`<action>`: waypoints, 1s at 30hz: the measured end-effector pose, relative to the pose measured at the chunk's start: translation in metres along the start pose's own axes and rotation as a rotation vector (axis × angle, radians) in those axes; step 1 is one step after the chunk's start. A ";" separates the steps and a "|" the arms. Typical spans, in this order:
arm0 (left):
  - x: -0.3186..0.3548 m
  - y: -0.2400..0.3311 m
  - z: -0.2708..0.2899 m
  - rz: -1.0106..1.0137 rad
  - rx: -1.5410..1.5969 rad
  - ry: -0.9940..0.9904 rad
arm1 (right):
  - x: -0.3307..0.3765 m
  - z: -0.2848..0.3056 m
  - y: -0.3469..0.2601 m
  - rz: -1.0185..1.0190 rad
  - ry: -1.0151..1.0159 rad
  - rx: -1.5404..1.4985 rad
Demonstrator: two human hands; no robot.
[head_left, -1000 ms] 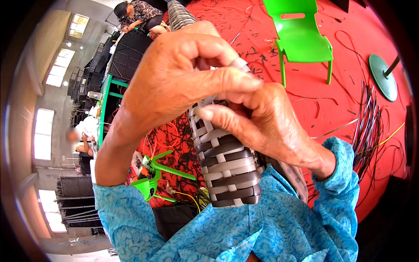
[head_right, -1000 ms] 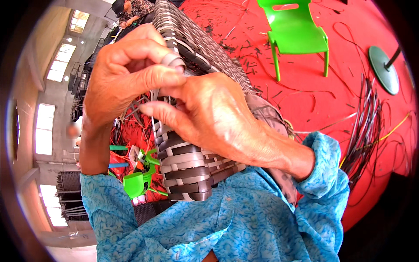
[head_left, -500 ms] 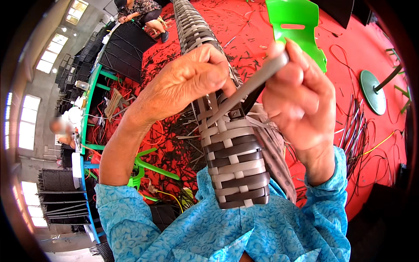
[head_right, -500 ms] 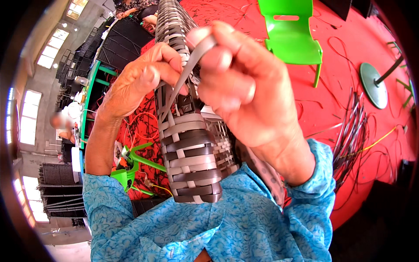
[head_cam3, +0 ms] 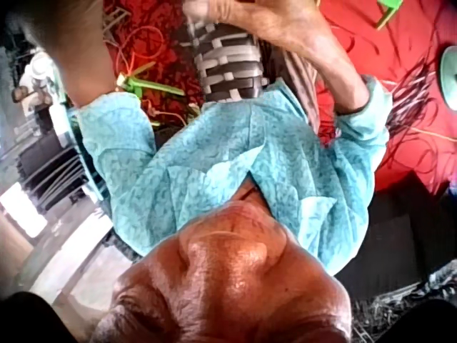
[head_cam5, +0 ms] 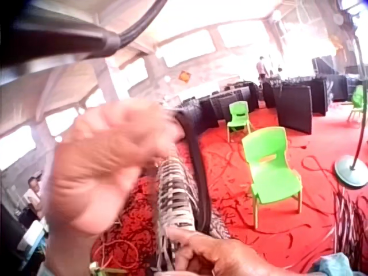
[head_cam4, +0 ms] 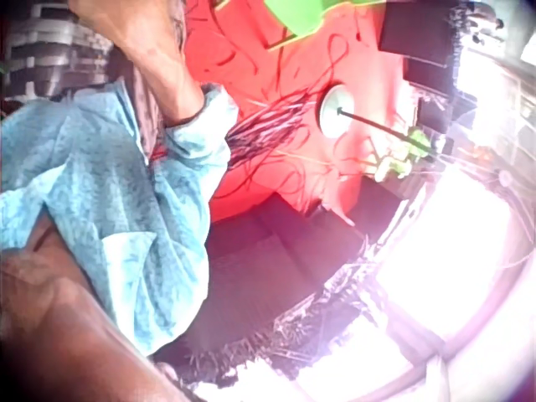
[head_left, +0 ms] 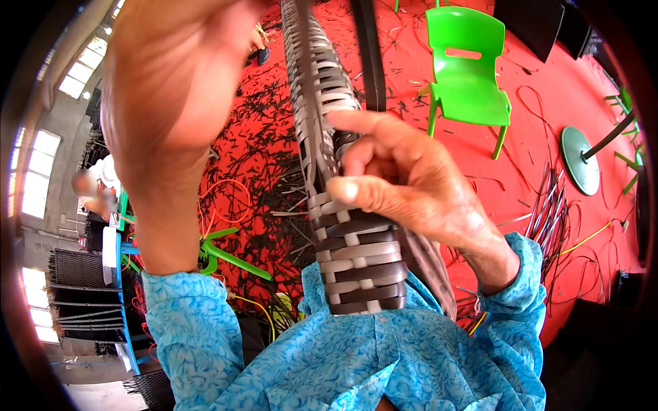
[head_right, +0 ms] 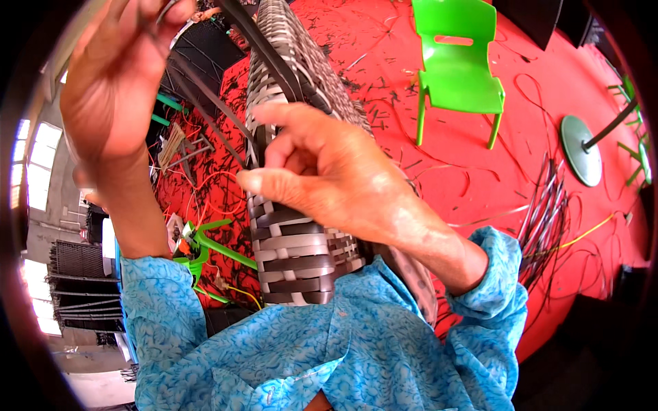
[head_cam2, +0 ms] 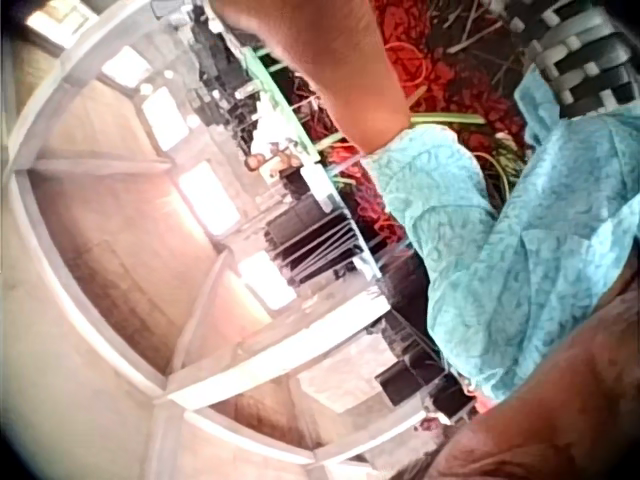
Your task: The person weaves plastic wicker strips through the frame of a chair by hand, threading them across the weave and tucking and wrapping the ends around the edges.
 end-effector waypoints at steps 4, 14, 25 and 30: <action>0.010 -0.040 -0.036 0.423 0.256 -0.251 | -0.009 -0.009 -0.016 0.205 0.018 0.403; 0.085 -0.077 -0.021 0.528 0.091 -0.408 | 0.008 0.030 -0.086 0.741 0.284 0.542; 0.083 -0.057 -0.003 0.361 0.033 -0.169 | -0.011 0.027 -0.061 0.402 -0.037 -0.204; 0.014 0.005 -0.003 0.067 -0.075 -0.194 | -0.017 -0.004 -0.014 0.196 -0.047 0.321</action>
Point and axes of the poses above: each hand's wrist, its own x-axis away from the middle knuckle, its own z-axis out of the back of the hand, y = z × x, the point moved 7 cm from there along -x, towards the middle knuckle, and after that the axes turned 8 degrees about -z, right-handed, at the moved point
